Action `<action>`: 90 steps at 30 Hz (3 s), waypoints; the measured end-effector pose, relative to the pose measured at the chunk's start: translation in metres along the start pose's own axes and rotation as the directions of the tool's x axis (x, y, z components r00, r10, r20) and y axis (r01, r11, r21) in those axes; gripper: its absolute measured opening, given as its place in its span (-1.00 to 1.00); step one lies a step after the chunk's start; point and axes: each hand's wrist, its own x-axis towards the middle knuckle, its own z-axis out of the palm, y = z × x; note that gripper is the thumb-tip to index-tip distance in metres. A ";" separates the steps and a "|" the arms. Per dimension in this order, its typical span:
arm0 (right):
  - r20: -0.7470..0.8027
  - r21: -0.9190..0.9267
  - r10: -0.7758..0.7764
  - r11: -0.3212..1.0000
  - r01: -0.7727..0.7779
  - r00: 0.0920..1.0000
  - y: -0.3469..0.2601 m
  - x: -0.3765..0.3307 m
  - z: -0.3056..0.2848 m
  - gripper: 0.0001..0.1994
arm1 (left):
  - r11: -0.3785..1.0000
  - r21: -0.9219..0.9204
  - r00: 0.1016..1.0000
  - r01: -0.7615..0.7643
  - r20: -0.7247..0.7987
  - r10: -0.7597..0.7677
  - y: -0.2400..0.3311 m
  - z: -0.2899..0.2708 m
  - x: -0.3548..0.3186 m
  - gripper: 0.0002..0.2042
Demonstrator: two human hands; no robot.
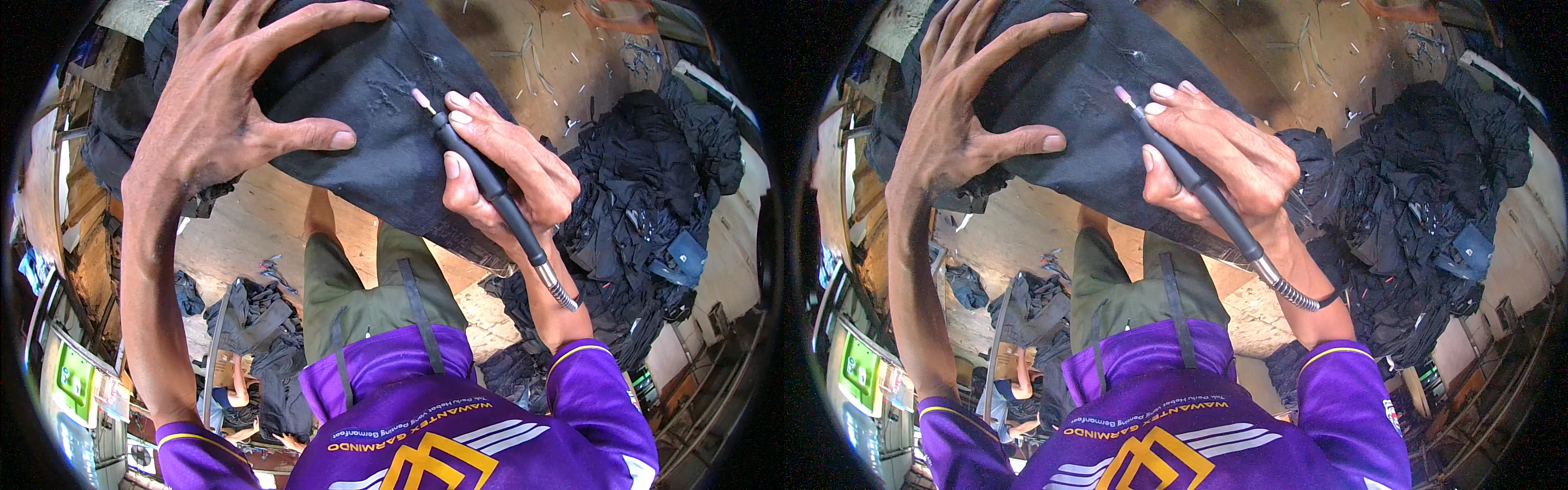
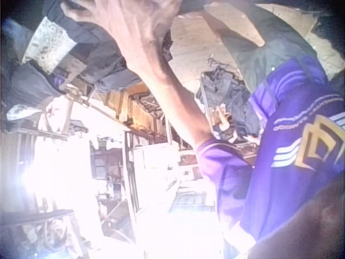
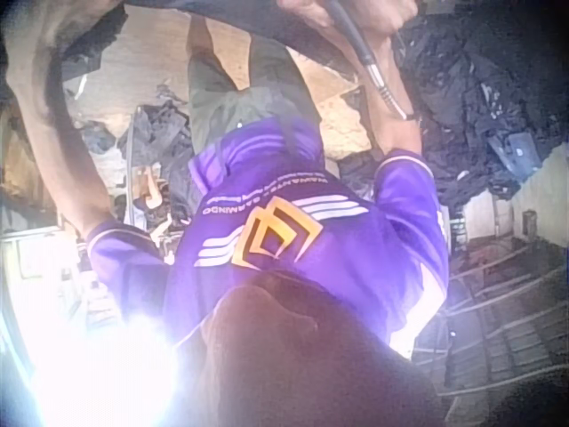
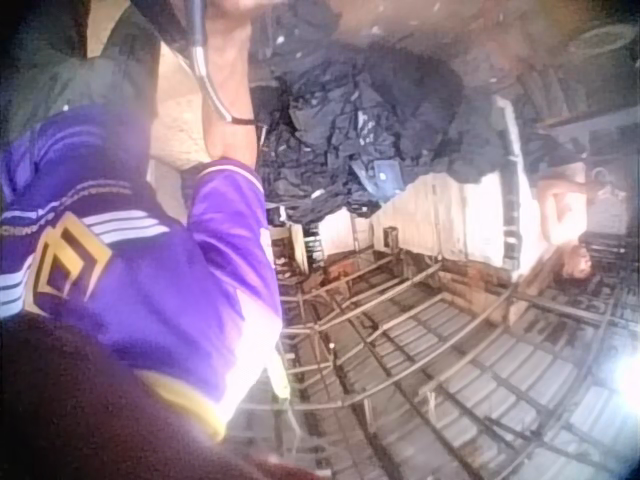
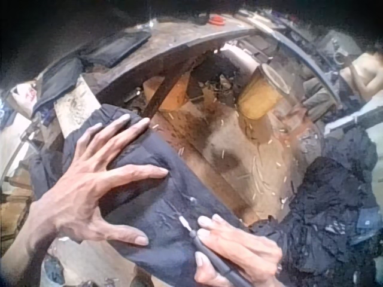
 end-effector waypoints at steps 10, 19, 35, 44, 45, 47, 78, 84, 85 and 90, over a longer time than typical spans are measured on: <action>-0.095 0.035 0.121 0.992 -0.118 0.988 -0.005 -0.029 -0.011 -0.74 | 0.991 -0.132 0.998 -0.038 -0.047 0.032 -0.012 0.001 -0.005 -0.16; -0.202 0.149 0.357 0.931 -0.332 0.912 -0.023 -0.040 -0.020 -0.74 | 0.994 -0.096 0.975 -0.060 -0.220 0.037 -0.077 0.015 0.098 -0.59; -0.267 0.141 0.479 0.878 -0.458 0.836 -0.007 -0.008 0.006 -0.55 | -0.344 -0.939 0.799 -0.027 0.186 -0.571 0.099 0.097 -0.106 -0.45; -0.322 0.041 0.424 0.900 -0.435 0.846 -0.010 -0.013 0.007 -0.72 | -0.236 -0.971 0.751 0.037 0.183 -0.634 0.109 0.100 -0.117 -0.73; -0.333 -0.013 0.253 0.962 -0.272 0.908 -0.011 -0.014 0.004 -0.77 | -0.177 -0.976 0.717 0.124 0.211 -0.665 0.112 0.101 -0.116 -0.77; -0.227 0.030 0.087 0.996 -0.083 0.970 -0.025 -0.025 -0.003 -0.78 | -0.053 -0.979 0.667 0.198 0.174 -0.725 0.117 0.105 -0.116 -0.83; -0.005 0.089 -0.035 0.995 0.035 0.999 -0.041 -0.064 0.009 -0.73 | -0.030 -0.997 0.689 0.068 0.069 -0.721 0.122 0.116 -0.116 -0.80; -0.027 0.064 -0.021 0.998 0.023 0.999 -0.039 -0.065 0.009 -0.74 | -0.047 -0.997 0.692 0.067 0.080 -0.717 0.122 0.115 -0.116 -0.81; -0.036 0.061 -0.019 0.998 0.021 0.999 -0.039 -0.065 0.009 -0.74 | -0.054 -0.997 0.689 0.059 0.080 -0.720 0.123 0.115 -0.116 -0.81; -0.071 0.034 -0.008 0.999 0.010 0.997 -0.037 -0.065 0.009 -0.74 | -0.054 -0.998 0.700 0.030 0.059 -0.711 0.120 0.119 -0.117 -0.80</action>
